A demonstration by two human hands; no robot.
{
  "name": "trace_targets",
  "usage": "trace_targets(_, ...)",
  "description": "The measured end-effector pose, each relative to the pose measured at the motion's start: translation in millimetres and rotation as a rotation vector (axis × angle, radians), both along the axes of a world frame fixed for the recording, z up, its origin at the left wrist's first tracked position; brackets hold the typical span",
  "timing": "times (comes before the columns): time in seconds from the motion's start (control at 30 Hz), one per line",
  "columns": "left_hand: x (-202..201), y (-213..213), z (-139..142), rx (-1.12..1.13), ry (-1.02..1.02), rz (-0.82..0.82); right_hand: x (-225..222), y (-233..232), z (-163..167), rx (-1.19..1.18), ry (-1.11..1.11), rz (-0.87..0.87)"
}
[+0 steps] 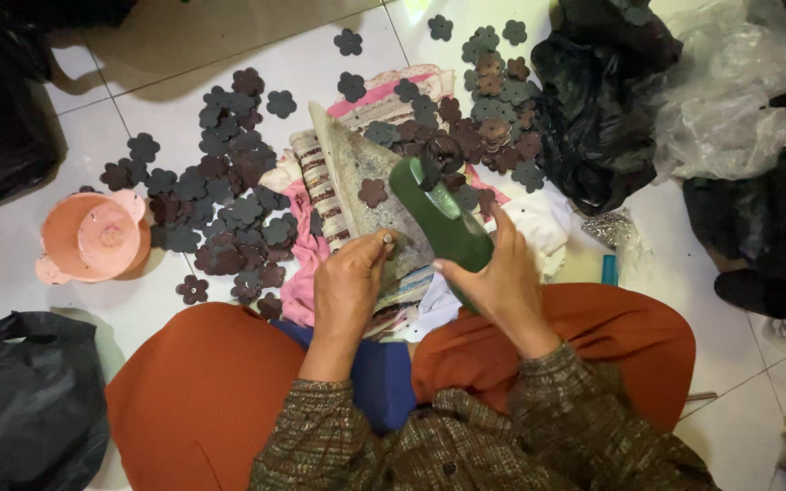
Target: The person sits on the floor and decorates a green slipper by attaching small flower-shaped pieces. They pick up each piece, place it on the slipper, and press it down with a green tool. The person repeats this process for multiple pieces.
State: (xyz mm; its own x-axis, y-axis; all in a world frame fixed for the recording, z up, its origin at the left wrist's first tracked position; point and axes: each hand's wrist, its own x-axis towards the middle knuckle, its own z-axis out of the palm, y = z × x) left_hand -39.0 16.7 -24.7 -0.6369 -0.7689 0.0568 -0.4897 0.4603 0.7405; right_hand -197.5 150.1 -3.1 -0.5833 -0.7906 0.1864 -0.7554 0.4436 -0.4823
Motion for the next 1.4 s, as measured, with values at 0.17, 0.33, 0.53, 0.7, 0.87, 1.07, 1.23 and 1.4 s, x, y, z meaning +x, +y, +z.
trace_targets(0.17, 3, 4, 3, -0.099, 0.134, -0.003, 7, -4, 12, 0.405, -0.215, -0.112)
trace_targets(0.33, 11, 5, 12, -0.127, 0.046, 0.016, 16, -3, 28, 0.115, 0.058, -0.013)
trace_targets(0.53, 24, 7, 18, -0.107, 0.055, 0.024, 20, 27, 38, -0.262, -0.157, 0.112)
trace_targets(0.7, 27, 2, 17, -0.147, 0.089, 0.07, 37, 30, 55, -0.763, -0.552, 0.362)
trace_targets(0.87, 34, 4, 16, -0.131, 0.042, 0.038, 40, 23, 100, 0.089, -0.167, 0.294)
trace_targets(1.07, 39, 8, 16, -0.101, 0.055, 0.043, 60, 14, 114, 0.083, -0.446, 0.228)
trace_targets(1.23, 39, 6, 17, -0.057, 0.054, 0.054, 55, 17, 140, 0.027, -0.525, 0.202)
trace_targets(1.4, 41, 2, 15, -0.097, 0.086, 0.07, 56, 40, 166, -0.426, -0.708, 0.281)
